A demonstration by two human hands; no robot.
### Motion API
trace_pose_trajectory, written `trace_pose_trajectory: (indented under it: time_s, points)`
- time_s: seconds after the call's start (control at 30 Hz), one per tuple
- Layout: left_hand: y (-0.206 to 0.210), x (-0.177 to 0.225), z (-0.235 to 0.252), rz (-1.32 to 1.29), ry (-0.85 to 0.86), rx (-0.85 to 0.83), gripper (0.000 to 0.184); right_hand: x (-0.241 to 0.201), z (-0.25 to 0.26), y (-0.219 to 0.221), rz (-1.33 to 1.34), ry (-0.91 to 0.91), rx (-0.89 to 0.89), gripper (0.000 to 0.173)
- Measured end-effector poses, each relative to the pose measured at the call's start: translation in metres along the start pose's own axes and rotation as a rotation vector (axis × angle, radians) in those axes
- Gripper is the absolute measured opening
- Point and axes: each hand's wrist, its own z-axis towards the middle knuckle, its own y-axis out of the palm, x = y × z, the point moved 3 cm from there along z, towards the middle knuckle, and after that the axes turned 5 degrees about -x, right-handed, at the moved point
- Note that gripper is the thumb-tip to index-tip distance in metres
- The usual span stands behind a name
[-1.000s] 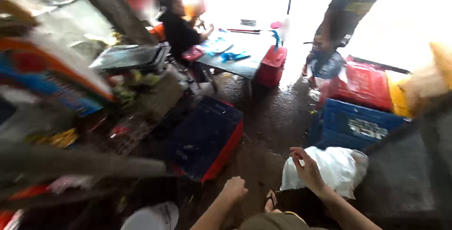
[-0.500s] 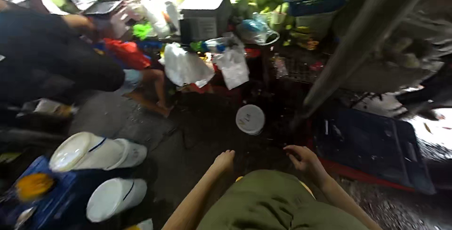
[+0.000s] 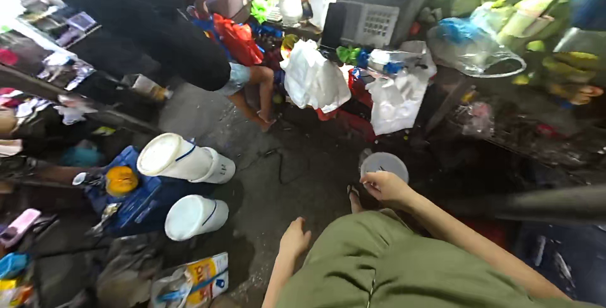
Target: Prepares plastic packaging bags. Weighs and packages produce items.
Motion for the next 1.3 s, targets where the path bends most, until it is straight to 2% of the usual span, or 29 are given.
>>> trace_pose_trajectory:
  time_s: [0.1, 0.23, 0.33, 0.4, 0.47, 0.57, 0.63, 0.67, 0.77, 0.8, 0.87, 0.97, 1.1, 1.23, 1.27, 1.3]
  points:
    - [-0.074, 0.026, 0.042, -0.054, -0.009, 0.195, 0.056, 0.010, 0.074, -0.025, 0.073, -0.027, 0.042, 0.032]
    - [-0.183, 0.100, 0.100, 0.008, 0.111, 0.354, 0.051, 0.007, 0.173, -0.066, 0.117, 0.029, 0.057, 0.040]
    - [-0.249, 0.155, 0.146, 0.081, 0.229, 0.483, 0.049, 0.006, 0.247, -0.085, 0.105, 0.089, 0.110, 0.047]
    - [-0.276, 0.179, 0.184, 0.076, 0.321, 0.595, 0.064, 0.007, 0.291, -0.090, 0.094, 0.133, 0.201, 0.047]
    - [-0.295, 0.198, 0.226, 0.080, 0.398, 0.683, 0.089, 0.011, 0.330, -0.091, 0.071, 0.195, 0.323, 0.049]
    - [-0.315, 0.219, 0.287, 0.121, 0.492, 0.711, 0.124, 0.020, 0.376, -0.093, 0.034, 0.379, 0.404, 0.065]
    - [-0.325, 0.220, 0.319, 0.129, 0.604, 0.709, 0.128, 0.028, 0.394, -0.092, 0.044, 0.454, 0.461, 0.070]
    - [-0.333, 0.218, 0.330, 0.127, 0.656, 0.692, 0.122, 0.033, 0.401, -0.090, 0.053, 0.476, 0.516, 0.065]
    - [-0.377, 0.213, 0.334, 0.124, 0.755, 0.568, 0.092, 0.044, 0.411, -0.092, -0.002, 0.450, 0.675, 0.029]
    - [-0.398, 0.208, 0.330, 0.122, 0.785, 0.527, 0.083, 0.044, 0.411, -0.091, -0.023, 0.434, 0.718, 0.022]
    - [-0.441, 0.198, 0.320, 0.184, 0.807, 0.438, 0.076, 0.044, 0.403, -0.080, -0.103, 0.376, 0.805, 0.017]
    - [-0.501, 0.198, 0.304, 0.339, 0.753, 0.300, 0.075, 0.039, 0.384, -0.055, -0.167, 0.293, 0.893, 0.021]
    - [-0.555, 0.212, 0.284, 0.441, 0.681, 0.170, 0.073, 0.011, 0.383, -0.047, -0.093, 0.402, 0.983, 0.026]
    - [-0.566, 0.214, 0.271, 0.442, 0.714, 0.149, 0.070, -0.008, 0.420, -0.058, 0.263, 0.559, 0.860, 0.072]
    - [-0.565, 0.214, 0.268, 0.443, 0.722, 0.138, 0.069, -0.011, 0.432, -0.062, 0.321, 0.583, 0.824, 0.077]
    - [-0.564, 0.212, 0.263, 0.443, 0.736, 0.127, 0.067, -0.015, 0.443, -0.065, 0.337, 0.583, 0.811, 0.069]
